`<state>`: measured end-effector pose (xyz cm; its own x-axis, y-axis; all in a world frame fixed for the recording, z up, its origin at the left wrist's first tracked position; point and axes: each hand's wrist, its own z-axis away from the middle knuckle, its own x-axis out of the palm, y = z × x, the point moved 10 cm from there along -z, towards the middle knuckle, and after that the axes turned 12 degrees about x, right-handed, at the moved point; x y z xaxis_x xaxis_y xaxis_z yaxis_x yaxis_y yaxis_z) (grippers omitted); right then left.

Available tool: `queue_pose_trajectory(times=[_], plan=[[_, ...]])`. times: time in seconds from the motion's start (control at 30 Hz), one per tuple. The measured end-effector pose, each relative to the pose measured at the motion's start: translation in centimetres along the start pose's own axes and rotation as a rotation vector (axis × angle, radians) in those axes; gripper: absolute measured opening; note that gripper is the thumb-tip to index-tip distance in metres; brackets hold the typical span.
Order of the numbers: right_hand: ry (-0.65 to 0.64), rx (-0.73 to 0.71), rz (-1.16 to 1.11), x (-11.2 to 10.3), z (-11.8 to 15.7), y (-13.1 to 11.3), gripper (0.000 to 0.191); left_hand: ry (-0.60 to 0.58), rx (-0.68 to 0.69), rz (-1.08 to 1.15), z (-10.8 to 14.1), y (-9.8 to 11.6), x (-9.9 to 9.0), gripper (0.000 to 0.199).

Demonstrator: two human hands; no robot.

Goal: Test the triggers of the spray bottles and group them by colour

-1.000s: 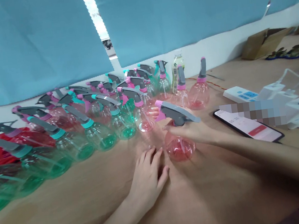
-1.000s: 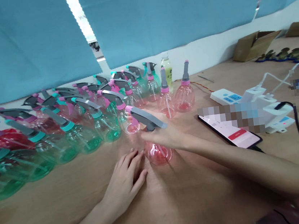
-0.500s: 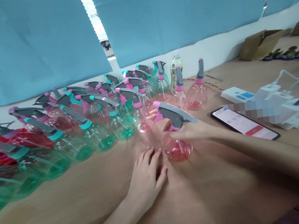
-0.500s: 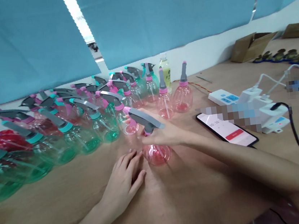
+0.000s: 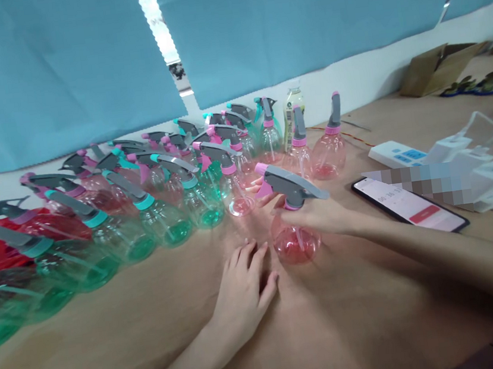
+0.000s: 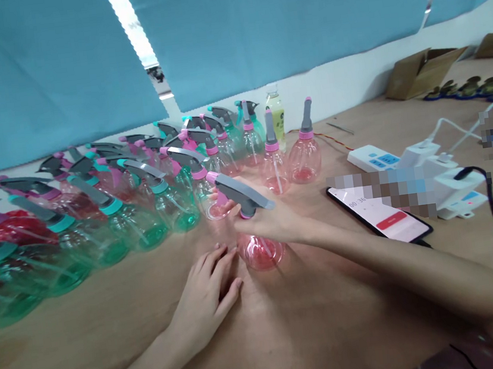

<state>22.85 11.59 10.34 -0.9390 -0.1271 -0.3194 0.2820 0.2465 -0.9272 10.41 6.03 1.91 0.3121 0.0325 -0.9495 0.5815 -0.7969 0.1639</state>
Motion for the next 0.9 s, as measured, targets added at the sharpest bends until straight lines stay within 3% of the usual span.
queue_pose_trajectory(times=[0.13,0.9], plan=[[-0.062,0.008,-0.035,0.41,-0.11,0.49,0.056,0.019,0.000,0.010,0.03,0.00,-0.10,0.041],[-0.038,0.028,0.010,0.25,-0.01,0.65,0.039,0.004,0.006,-0.003,-0.04,0.09,-0.14,0.040]])
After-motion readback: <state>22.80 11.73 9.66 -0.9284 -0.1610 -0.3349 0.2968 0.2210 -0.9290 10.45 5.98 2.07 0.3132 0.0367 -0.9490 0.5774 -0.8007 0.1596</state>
